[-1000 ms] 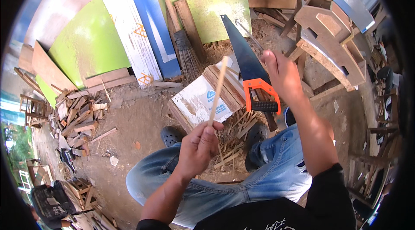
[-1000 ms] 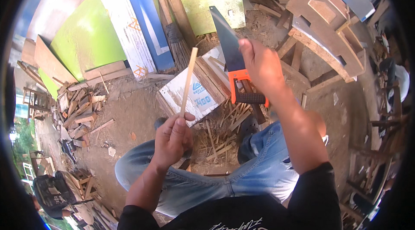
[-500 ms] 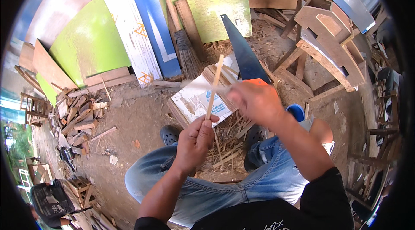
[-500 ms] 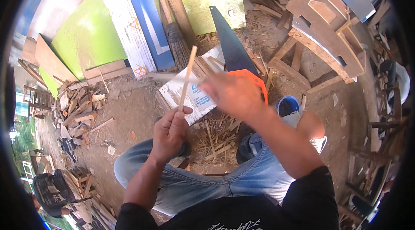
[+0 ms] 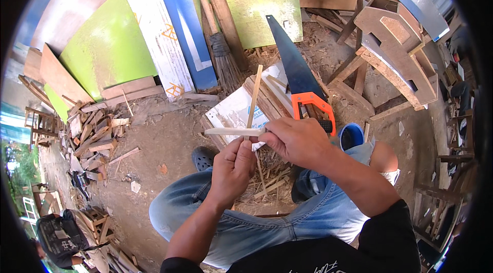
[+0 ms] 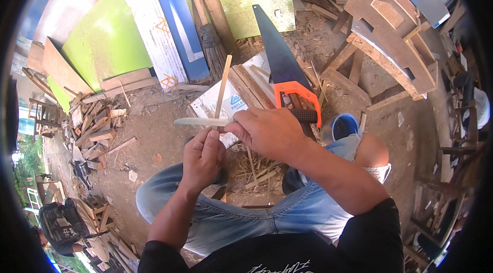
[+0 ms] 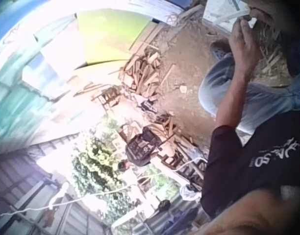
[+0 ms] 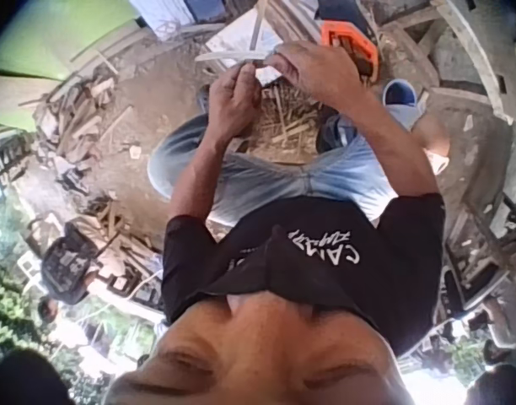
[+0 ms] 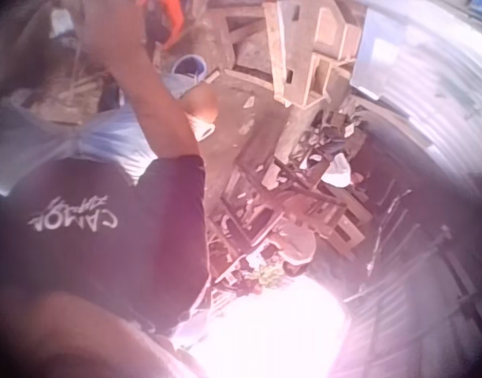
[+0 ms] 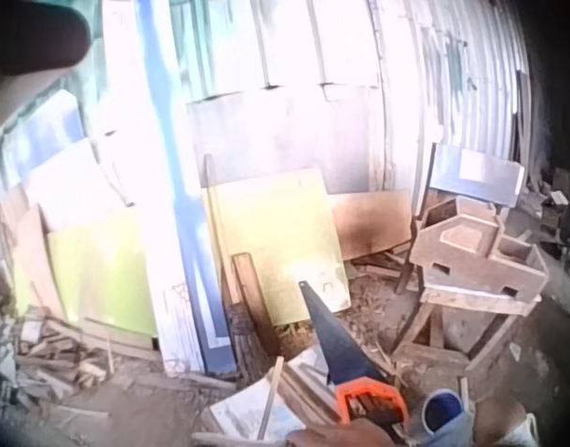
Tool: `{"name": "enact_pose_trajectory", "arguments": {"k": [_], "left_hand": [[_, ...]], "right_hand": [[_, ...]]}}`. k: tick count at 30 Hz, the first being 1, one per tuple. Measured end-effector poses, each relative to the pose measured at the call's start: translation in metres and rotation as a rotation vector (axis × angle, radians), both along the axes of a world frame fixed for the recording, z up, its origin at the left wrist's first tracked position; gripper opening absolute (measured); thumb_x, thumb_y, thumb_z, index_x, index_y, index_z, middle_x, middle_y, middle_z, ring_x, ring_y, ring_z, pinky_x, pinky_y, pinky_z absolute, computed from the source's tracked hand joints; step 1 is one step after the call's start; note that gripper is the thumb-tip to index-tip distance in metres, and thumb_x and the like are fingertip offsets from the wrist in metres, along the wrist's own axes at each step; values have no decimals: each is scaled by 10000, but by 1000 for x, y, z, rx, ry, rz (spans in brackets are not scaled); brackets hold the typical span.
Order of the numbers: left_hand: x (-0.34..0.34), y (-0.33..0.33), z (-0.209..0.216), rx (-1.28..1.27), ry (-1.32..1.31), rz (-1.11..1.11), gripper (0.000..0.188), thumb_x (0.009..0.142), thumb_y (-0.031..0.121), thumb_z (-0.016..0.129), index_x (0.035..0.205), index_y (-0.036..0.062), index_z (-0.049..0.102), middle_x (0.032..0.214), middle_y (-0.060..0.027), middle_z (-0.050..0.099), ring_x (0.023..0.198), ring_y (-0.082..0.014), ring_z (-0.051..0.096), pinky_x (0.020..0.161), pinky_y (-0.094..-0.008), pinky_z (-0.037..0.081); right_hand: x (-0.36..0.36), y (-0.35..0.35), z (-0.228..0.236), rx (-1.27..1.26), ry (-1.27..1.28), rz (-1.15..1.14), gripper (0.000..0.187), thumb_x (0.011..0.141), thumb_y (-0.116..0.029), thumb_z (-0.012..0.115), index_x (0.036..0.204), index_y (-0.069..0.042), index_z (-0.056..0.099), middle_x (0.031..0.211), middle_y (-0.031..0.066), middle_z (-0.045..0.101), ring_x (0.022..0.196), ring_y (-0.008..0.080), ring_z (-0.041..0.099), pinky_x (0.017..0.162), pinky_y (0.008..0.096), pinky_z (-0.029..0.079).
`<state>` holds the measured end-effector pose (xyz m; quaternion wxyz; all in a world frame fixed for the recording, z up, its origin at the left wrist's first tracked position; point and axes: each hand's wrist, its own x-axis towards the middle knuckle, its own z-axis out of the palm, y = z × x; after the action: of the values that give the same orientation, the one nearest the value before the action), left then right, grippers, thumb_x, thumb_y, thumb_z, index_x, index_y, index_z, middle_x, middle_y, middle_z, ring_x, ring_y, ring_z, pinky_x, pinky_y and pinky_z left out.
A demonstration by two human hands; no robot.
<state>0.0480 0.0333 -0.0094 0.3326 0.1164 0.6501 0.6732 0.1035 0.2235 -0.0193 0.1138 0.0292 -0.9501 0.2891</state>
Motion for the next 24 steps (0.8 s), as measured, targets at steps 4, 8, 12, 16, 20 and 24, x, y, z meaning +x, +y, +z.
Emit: {"name": "enact_pose_trajectory", "arguments": {"k": [4, 8, 12, 16, 20, 24], "left_hand": [[4, -7, 1, -38, 68, -69, 300, 1072, 212, 447, 1201, -15, 595, 635, 46, 459, 550, -28, 403, 497, -207, 328], [4, -5, 0, -101, 127, -34, 256, 1047, 192, 499, 1163, 11, 638, 639, 31, 494, 573, -21, 440, 520, -215, 370], [-2, 3, -4, -452, 463, 59, 245, 1027, 152, 508, 1125, -22, 649, 600, -11, 529, 511, -91, 484, 489, -273, 380], [-5, 7, -4, -463, 763, 100, 185, 975, 129, 562, 1048, -8, 664, 626, -151, 576, 515, -258, 561, 515, -354, 436], [-5, 5, -3, -512, 819, 62, 151, 956, 119, 581, 1018, 7, 660, 663, -193, 589, 559, -339, 590, 537, -388, 461], [-6, 5, -4, -516, 889, 61, 155, 956, 121, 577, 1026, 15, 667, 716, -202, 626, 632, -347, 647, 573, -396, 496]], "right_hand": [[-26, 38, 17, 4, 87, -213, 241, 978, -308, 589, 955, -79, 661, 798, 154, 654, 703, 359, 653, 619, 415, 523], [-35, 67, 42, -104, -185, -684, 275, 993, -309, 566, 981, -56, 673, 807, 169, 664, 717, 376, 650, 621, 403, 513], [-12, 31, 35, -71, 45, -224, 273, 982, -325, 580, 938, -64, 648, 800, 143, 653, 697, 363, 643, 595, 420, 508], [-2, -1, 18, -3, -31, -39, 273, 969, -344, 592, 892, -83, 618, 787, 104, 640, 684, 333, 643, 569, 431, 509], [-1, -7, 16, 21, -109, -14, 267, 965, -351, 594, 896, -94, 624, 789, 83, 648, 694, 308, 654, 557, 415, 515], [-4, 0, 13, 60, -120, -8, 274, 968, -362, 590, 924, -95, 635, 792, 99, 652, 692, 316, 658, 568, 433, 517]]}}
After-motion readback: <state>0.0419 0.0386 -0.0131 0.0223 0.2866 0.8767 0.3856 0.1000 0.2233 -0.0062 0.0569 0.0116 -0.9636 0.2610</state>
